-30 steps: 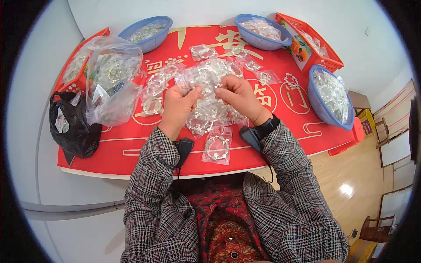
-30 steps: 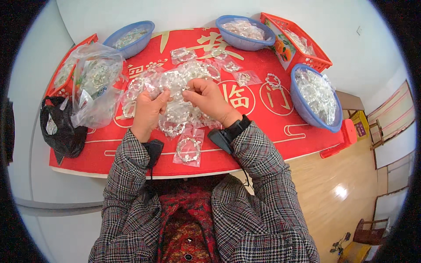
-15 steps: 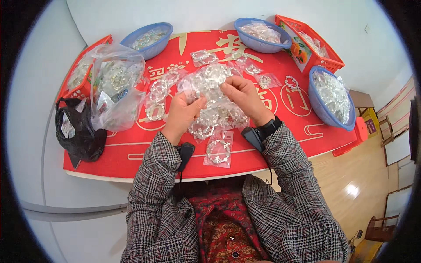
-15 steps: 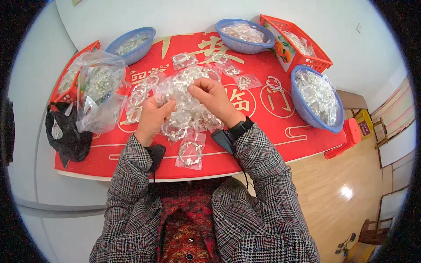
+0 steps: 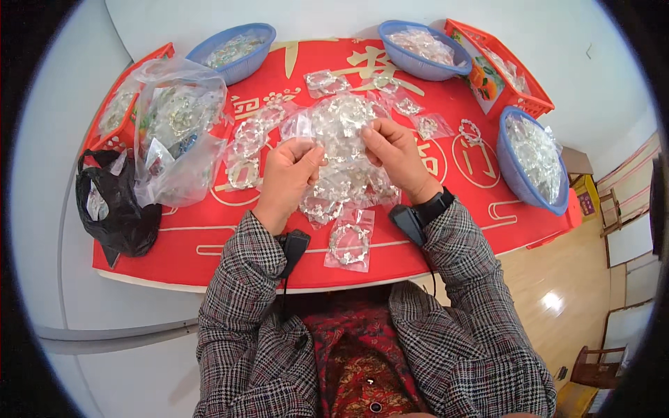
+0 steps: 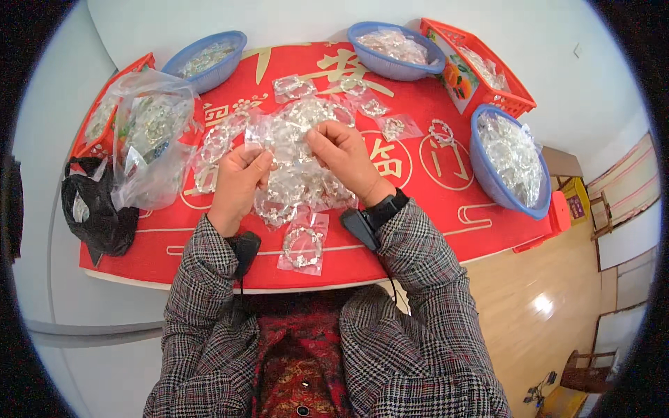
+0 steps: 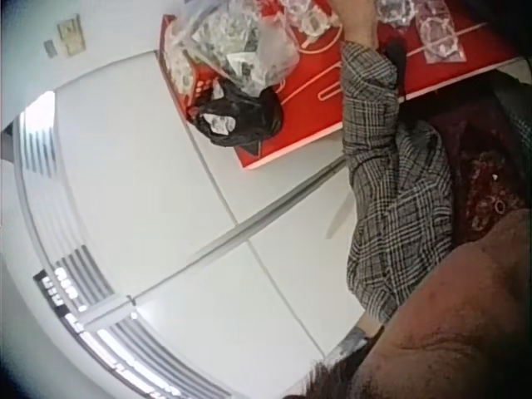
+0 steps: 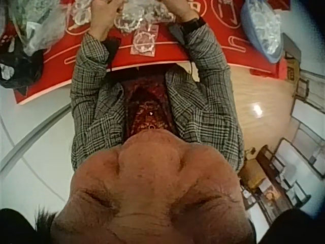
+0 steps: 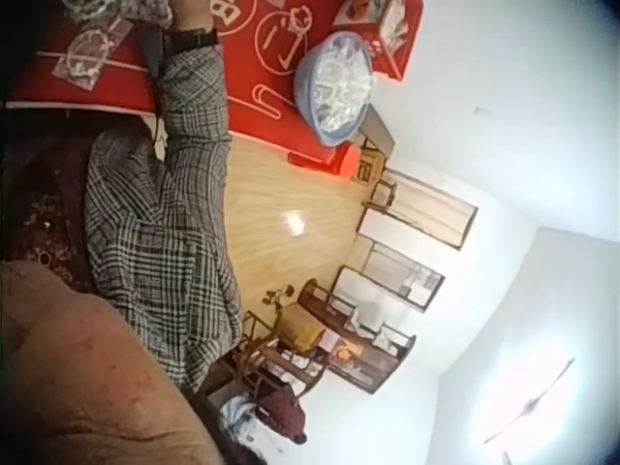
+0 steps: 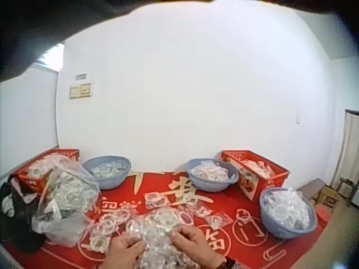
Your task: Assembling or sorting small clear plastic components at a table.
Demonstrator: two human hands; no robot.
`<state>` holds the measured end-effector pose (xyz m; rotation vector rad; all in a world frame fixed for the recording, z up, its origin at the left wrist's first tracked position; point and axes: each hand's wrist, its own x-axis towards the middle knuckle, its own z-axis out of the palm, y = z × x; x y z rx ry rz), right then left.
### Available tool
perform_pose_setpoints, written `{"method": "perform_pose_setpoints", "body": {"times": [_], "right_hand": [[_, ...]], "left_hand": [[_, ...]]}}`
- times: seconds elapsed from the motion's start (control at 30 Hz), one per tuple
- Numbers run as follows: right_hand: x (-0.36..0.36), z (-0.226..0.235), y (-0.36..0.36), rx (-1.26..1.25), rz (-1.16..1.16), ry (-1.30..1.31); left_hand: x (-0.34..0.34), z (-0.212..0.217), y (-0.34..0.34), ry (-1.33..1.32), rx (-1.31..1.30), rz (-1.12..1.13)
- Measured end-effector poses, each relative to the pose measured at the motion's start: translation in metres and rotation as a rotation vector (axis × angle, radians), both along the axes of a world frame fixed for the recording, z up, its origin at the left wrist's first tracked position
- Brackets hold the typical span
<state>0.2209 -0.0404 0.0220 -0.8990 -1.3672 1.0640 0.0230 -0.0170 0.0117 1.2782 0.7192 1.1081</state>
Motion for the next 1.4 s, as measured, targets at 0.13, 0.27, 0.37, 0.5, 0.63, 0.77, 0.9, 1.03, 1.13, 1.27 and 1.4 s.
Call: {"method": "perform_pose_setpoints", "body": {"times": [0.13,0.27,0.37,0.5,0.63,0.77,0.9,1.03,1.13,1.27,1.4], "right_hand": [[-0.002,0.006,0.001,0.007,-0.018,-0.025],[0.000,0.003,0.002,-0.007,0.082,-0.035],[0.000,0.007,0.000,-0.063,0.139,-0.052],[-0.003,0.003,-0.002,-0.116,0.147,0.140],[-0.011,0.007,-0.004,-0.158,0.108,0.328],[-0.013,0.002,-0.006,-0.205,0.123,0.219],[-0.005,0.005,-0.003,-0.070,0.048,0.021],[-0.002,0.006,-0.002,-0.051,0.111,0.097],[-0.005,0.008,-0.004,-0.076,0.119,0.146],[-0.005,0.004,-0.002,-0.092,0.135,0.186],[-0.002,0.005,-0.002,-0.116,0.131,0.218]], "left_hand": [[0.001,0.002,0.000,-0.024,0.021,0.052],[-0.005,-0.003,0.006,-0.116,0.009,0.113],[-0.011,-0.003,0.011,-0.210,-0.004,0.106],[-0.005,0.007,0.007,-0.446,-0.109,0.057],[0.001,0.005,0.001,-0.198,-0.036,0.023],[-0.001,0.001,0.000,-0.195,0.037,0.020],[-0.003,0.001,0.003,-0.135,0.048,-0.009],[-0.004,0.002,0.001,-0.034,0.040,-0.084],[-0.003,0.002,0.000,-0.037,0.048,-0.041],[-0.002,0.003,-0.001,-0.066,0.048,0.010],[0.000,0.006,-0.003,-0.075,0.045,-0.002]]}}
